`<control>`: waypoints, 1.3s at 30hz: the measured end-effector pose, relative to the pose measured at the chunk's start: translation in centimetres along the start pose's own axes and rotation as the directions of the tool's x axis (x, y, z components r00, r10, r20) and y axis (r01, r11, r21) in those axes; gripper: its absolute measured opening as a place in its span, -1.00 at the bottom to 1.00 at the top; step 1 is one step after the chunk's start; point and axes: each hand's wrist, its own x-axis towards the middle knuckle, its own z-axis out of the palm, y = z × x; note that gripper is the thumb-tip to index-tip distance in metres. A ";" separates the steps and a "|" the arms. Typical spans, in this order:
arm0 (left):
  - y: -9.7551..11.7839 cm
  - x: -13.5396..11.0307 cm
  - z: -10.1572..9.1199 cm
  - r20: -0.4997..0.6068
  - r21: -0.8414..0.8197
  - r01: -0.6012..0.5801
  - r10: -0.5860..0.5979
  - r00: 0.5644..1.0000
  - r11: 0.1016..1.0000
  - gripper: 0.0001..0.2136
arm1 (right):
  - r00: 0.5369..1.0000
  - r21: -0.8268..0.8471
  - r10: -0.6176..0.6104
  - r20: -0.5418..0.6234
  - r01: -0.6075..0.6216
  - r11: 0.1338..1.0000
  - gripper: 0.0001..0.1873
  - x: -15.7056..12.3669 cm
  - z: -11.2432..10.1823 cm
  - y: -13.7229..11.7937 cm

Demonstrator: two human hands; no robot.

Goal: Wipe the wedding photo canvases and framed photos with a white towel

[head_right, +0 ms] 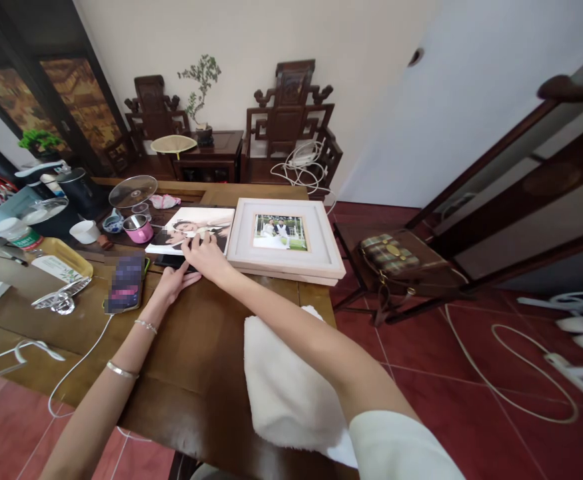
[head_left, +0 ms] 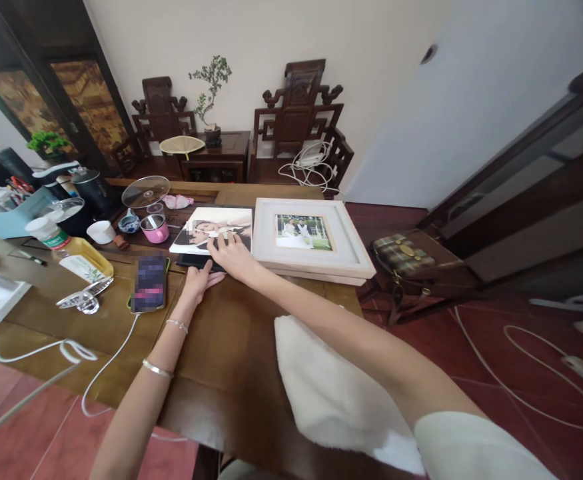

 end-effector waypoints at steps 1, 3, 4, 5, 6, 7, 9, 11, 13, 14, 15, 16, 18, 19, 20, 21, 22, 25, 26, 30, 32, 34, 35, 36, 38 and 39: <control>0.1 0.2 0.1 0.010 0.009 0.001 -0.001 1.000 1.000 -0.72 | 1.000 0.007 0.000 0.012 0.000 1.000 -0.50 -0.2 0.1 -0.2; 0.3 0.4 0.1 0.040 0.021 0.004 -0.005 0.999 1.000 -0.76 | 0.999 0.023 0.002 0.041 -0.003 1.000 -0.49 -0.5 0.1 -0.6; 0.4 0.5 0.0 0.058 0.023 0.006 -0.008 0.998 1.000 -0.78 | 0.998 0.031 0.005 0.056 -0.007 1.000 -0.48 -0.6 0.1 -0.7; 0.5 0.7 -0.1 0.074 0.023 0.009 -0.010 0.997 1.000 -0.79 | 0.997 0.039 0.009 0.071 -0.012 0.999 -0.47 -0.7 0.1 -0.8; 0.5 0.8 -0.2 0.088 0.021 0.011 -0.013 0.996 1.000 -0.80 | 0.996 0.048 0.012 0.085 -0.016 0.999 -0.45 -0.8 0.1 -0.9; 0.5 0.9 -0.3 0.099 0.017 0.011 -0.013 0.995 1.000 -0.80 | 0.995 0.058 0.015 0.097 -0.021 0.998 -0.44 -0.8 0.0 -1.0; 0.5 1.2 -0.5 0.116 0.006 0.010 -0.011 0.993 1.000 -0.79 | 0.993 0.082 0.019 0.116 -0.029 0.996 -0.42 -0.7 -0.2 -1.0; 0.5 1.4 -0.7 0.129 -0.006 0.011 -0.010 0.992 1.000 -0.76 | 0.991 0.112 0.020 0.133 -0.035 0.993 -0.43 -0.4 -0.5 -0.7; 0.6 1.4 -0.8 0.146 -0.015 0.027 -0.024 0.989 1.000 -0.76 | 0.989 0.153 0.010 0.149 -0.033 0.988 -0.47 0.0 -0.8 0.1; 0.7 1.3 -0.8 0.155 -0.018 0.039 -0.036 0.987 0.999 -0.77 | 0.988 0.175 0.003 0.156 -0.030 0.984 -0.50 0.2 -0.9 0.6; 0.9 1.3 -0.8 0.164 -0.022 0.049 -0.045 0.985 0.999 -0.79 | 0.987 0.196 -0.004 0.161 -0.028 0.980 -0.52 0.5 -1.0 1.1; 1.0 1.2 -0.8 0.171 -0.027 0.056 -0.051 0.984 0.998 -0.80 | 0.986 0.214 -0.007 0.164 -0.028 0.977 -0.55 0.6 -1.1 1.6; 1.1 1.0 -0.7 0.174 -0.038 0.058 -0.051 0.983 0.998 -0.78 | 0.986 0.241 -0.002 0.164 -0.038 0.970 -0.57 0.9 -1.2 2.3; 1.1 1.0 -0.7 0.169 -0.042 0.054 -0.046 0.984 0.998 -0.77 | 0.987 0.252 0.004 0.163 -0.046 0.967 -0.58 1.0 -1.2 2.6; 1.0 1.0 -0.6 0.163 -0.044 0.048 -0.040 0.986 0.998 -0.76 | 0.987 0.264 0.010 0.162 -0.054 0.963 -0.58 1.1 -1.2 2.7; 0.9 1.1 -0.6 0.155 -0.045 0.041 -0.033 0.987 0.998 -0.75 | 0.987 0.278 0.016 0.162 -0.061 0.959 -0.58 1.1 -1.2 2.9; 0.8 1.1 -0.5 0.147 -0.043 0.033 -0.026 0.989 0.999 -0.75 | 0.986 0.295 0.019 0.164 -0.068 0.953 -0.57 1.1 -1.2 3.0; 0.4 1.4 -0.4 0.125 -0.039 0.007 -0.002 0.992 0.999 -0.76 | 0.986 0.357 0.033 0.166 -0.091 0.930 -0.53 0.6 -1.4 4.0; 0.4 1.4 -0.4 0.118 -0.037 0.002 0.003 0.993 0.999 -0.75 | 0.986 0.377 0.040 0.162 -0.099 0.921 -0.52 0.2 -1.6 4.6; 0.5 1.4 -0.1 0.100 -0.012 -0.004 0.005 0.995 1.000 -0.71 | 0.990 0.421 0.093 0.108 -0.130 0.898 -0.64 -3.3 -2.5 8.2; 0.6 1.3 0.2 0.101 0.013 -0.006 0.005 0.995 1.000 -0.71 | 0.983 0.450 0.181 0.020 -0.170 0.877 -0.67 -6.0 -2.7 10.6; 0.9 1.1 0.3 0.110 0.053 -0.011 0.005 0.994 0.999 -0.72 | 0.945 0.461 0.326 -0.024 -0.279 0.843 -0.69 -9.1 -2.6 13.0; 1.1 1.0 0.2 0.118 0.082 -0.011 0.001 0.993 0.997 -0.71 | 0.913 0.450 0.407 -0.015 -0.357 0.819 -0.70 -10.7 -2.4 14.2; 1.3 0.8 0.1 0.127 0.122 -0.008 -0.008 0.992 0.993 -0.71 | 0.881 0.436 0.473 -0.004 -0.424 0.794 -0.69 -12.4 -2.2 15.3; 2.0 0.4 -0.4 0.144 0.232 0.001 -0.036 0.989 0.973 -0.69 | 0.791 0.393 0.612 0.001 -0.563 0.727 -0.64 -15.7 -1.6 17.2; 2.4 0.1 -0.7 0.145 0.299 0.002 -0.048 0.988 0.954 -0.69 | 0.746 0.370 0.666 0.007 -0.621 0.691 -0.59 -17.3 -1.3 17.9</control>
